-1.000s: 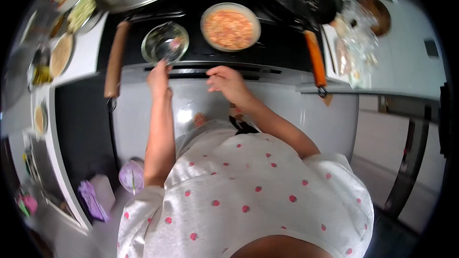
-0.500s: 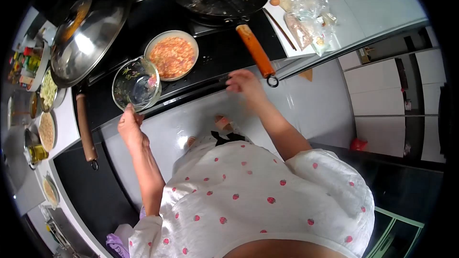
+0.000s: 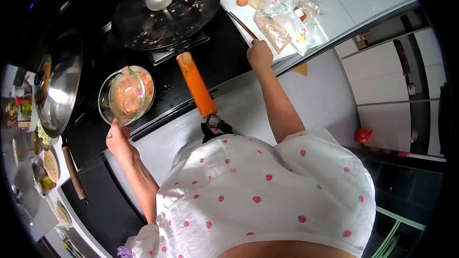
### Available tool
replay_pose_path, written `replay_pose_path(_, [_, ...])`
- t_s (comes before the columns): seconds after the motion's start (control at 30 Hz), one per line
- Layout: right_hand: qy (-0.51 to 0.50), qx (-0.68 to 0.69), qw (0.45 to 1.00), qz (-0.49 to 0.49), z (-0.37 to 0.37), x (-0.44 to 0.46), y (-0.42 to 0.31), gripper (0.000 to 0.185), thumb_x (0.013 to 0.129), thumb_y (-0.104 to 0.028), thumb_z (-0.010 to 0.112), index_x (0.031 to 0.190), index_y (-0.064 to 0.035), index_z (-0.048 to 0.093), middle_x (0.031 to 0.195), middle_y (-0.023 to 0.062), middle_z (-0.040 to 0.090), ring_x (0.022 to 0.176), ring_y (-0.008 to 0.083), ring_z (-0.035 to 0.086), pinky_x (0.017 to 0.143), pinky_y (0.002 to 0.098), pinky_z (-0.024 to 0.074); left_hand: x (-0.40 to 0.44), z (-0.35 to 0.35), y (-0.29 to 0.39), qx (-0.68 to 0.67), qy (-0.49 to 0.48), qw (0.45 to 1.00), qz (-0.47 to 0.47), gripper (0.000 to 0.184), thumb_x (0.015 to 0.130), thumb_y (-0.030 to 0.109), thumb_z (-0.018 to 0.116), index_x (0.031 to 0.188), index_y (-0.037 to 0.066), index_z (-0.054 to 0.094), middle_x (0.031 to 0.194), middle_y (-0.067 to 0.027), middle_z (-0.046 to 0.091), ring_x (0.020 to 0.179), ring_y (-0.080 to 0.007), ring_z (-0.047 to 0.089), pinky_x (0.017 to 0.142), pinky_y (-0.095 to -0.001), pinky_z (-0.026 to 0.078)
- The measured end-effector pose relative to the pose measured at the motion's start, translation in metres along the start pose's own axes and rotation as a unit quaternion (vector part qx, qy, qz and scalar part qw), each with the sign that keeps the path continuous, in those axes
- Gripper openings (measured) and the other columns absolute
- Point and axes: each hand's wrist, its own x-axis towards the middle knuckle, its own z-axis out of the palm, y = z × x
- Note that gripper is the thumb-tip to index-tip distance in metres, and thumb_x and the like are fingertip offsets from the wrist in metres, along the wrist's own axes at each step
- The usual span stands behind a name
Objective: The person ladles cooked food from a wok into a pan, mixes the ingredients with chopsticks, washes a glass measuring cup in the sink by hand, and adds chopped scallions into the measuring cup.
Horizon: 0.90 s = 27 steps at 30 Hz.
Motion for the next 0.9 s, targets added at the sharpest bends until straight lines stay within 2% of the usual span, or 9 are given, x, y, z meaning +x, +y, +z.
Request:
replay_pose_path(0.17, [-0.015, -0.049, 0.999, 0.017, 0.02, 0.038, 0.026, 0.011, 0.076, -0.008, 0.053, 0.081, -0.0019, 0.061, 0.09, 0.0175, 0.057, 0.082, 0.0322, 0.059, 0.067, 0.0399, 0.0493, -0.012, 0.018, -0.013, 0.001, -0.045, 0.999, -0.007, 0.036, 0.081, 0.024, 0.059, 0.051, 0.012, 0.041, 0.046, 0.0038, 0.034, 0.045, -0.0063, 0.027, 0.049, -0.023, 0.028])
replay_pose_path(0.33, [-0.02, -0.085, 0.996, 0.011, 0.044, 0.064, 0.04, 0.013, 0.076, -0.01, 0.054, 0.083, -0.0026, 0.062, 0.093, 0.0176, 0.057, 0.087, 0.0306, 0.058, 0.071, 0.0371, 0.0495, -0.026, 0.038, -0.032, 0.024, -0.021, 0.999, -0.021, 0.036, 0.08, 0.024, 0.059, 0.051, 0.013, 0.041, 0.047, 0.0038, 0.035, 0.045, -0.0066, 0.028, 0.049, -0.0235, 0.029])
replay_pose_path(0.5, [-0.104, -0.104, 0.989, 0.024, 0.029, 0.068, 0.03, 0.016, 0.076, -0.011, 0.054, 0.087, -0.0037, 0.064, 0.093, 0.017, 0.06, 0.092, 0.0291, 0.058, 0.074, 0.0355, 0.0492, -0.047, 0.059, -0.043, 0.037, -0.017, 0.998, -0.053, 0.033, 0.079, 0.025, 0.061, 0.054, 0.014, 0.043, 0.048, 0.0039, 0.036, 0.046, -0.0073, 0.03, 0.049, -0.0232, 0.029])
replay_pose_path(0.63, [-0.093, -0.085, 0.992, 0.015, 0.03, 0.071, 0.03, 0.018, 0.072, -0.018, 0.057, 0.08, -0.0037, 0.065, 0.088, 0.0156, 0.063, 0.083, 0.0314, 0.061, 0.07, 0.041, 0.0491, -0.054, 0.071, -0.052, 0.055, -0.059, 0.994, -0.074, 0.035, 0.079, 0.024, 0.061, 0.052, 0.014, 0.042, 0.05, 0.0043, 0.038, 0.047, -0.0069, 0.03, 0.048, -0.0229, 0.028])
replay_pose_path(0.7, [-0.114, -0.061, 0.991, 0.031, 0.019, 0.068, 0.025, 0.02, 0.073, -0.019, 0.057, 0.084, -0.0037, 0.064, 0.092, 0.0151, 0.062, 0.09, 0.0268, 0.059, 0.074, 0.0377, 0.0482, -0.059, 0.082, -0.054, 0.055, -0.052, 0.994, -0.075, 0.035, 0.08, 0.021, 0.06, 0.051, 0.014, 0.041, 0.05, 0.0052, 0.038, 0.046, -0.006, 0.029, 0.048, -0.0223, 0.026])
replay_pose_path(0.83, [-0.143, -0.017, 0.989, 0.027, 0.007, 0.055, 0.018, 0.027, 0.07, -0.02, 0.057, 0.09, -0.0028, 0.062, 0.092, 0.0164, 0.061, 0.088, 0.0296, 0.059, 0.075, 0.0385, 0.0468, -0.062, 0.093, -0.061, 0.052, -0.083, 0.991, -0.092, 0.031, 0.081, 0.017, 0.059, 0.053, 0.012, 0.046, 0.051, 0.0064, 0.039, 0.047, -0.0042, 0.029, 0.046, -0.0215, 0.024])
replay_pose_path(0.9, [-0.082, 0.196, 0.977, -0.021, 0.012, 0.041, 0.016, 0.04, 0.069, -0.018, 0.056, 0.106, -0.003, 0.055, 0.084, 0.0173, 0.061, 0.083, 0.0318, 0.059, 0.073, 0.039, 0.0464, -0.058, 0.096, -0.07, 0.038, -0.11, 0.985, -0.128, 0.029, 0.081, 0.017, 0.058, 0.054, 0.011, 0.049, 0.052, 0.0058, 0.041, 0.047, -0.0035, 0.029, 0.046, -0.0216, 0.023])
